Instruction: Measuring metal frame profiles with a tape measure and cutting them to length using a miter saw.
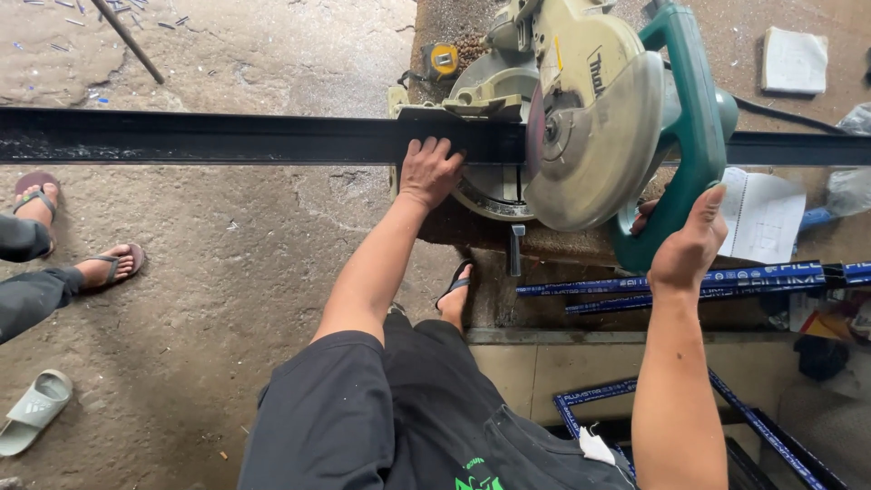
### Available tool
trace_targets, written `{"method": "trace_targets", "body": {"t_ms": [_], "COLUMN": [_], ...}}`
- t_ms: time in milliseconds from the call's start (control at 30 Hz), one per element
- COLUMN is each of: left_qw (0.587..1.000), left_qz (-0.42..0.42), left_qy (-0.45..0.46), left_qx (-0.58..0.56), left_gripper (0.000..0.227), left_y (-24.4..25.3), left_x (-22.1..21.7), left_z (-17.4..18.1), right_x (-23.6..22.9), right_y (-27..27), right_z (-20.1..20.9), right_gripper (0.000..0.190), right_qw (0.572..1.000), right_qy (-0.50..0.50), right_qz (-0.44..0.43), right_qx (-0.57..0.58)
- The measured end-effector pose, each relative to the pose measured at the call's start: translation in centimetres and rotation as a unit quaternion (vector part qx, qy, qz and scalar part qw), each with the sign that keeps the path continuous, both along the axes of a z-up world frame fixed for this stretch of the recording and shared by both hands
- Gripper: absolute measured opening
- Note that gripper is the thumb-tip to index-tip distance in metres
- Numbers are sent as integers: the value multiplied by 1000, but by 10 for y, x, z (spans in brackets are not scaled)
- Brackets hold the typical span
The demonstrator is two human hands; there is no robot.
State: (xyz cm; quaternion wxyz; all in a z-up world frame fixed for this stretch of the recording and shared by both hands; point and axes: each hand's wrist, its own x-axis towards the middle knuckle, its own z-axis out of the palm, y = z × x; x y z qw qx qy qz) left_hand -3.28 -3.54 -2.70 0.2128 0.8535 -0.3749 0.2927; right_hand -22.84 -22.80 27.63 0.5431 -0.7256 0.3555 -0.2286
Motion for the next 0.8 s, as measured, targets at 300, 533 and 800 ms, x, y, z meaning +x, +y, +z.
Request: {"method": "trace_targets", "body": {"t_ms": [300,533,800], "left_qw": [1000,999,997], "left_qz": [3,-1,1], "left_qy": [16,43,69], "left_qx": [-2,18,39], "left_gripper": [15,23,28], "left_y": [0,-2,-1], "left_x": [1,2,2], "left_z": [-2,-10,-12], "right_x": [0,0,6], "right_y": [2,3,6], "right_z": [0,0,16], "right_gripper": [68,68,67], "right_qw": [1000,1000,1000], "right_qy": [-2,0,7], "right_qz": [6,-6,1], "right_qx": [-1,2,-4]}}
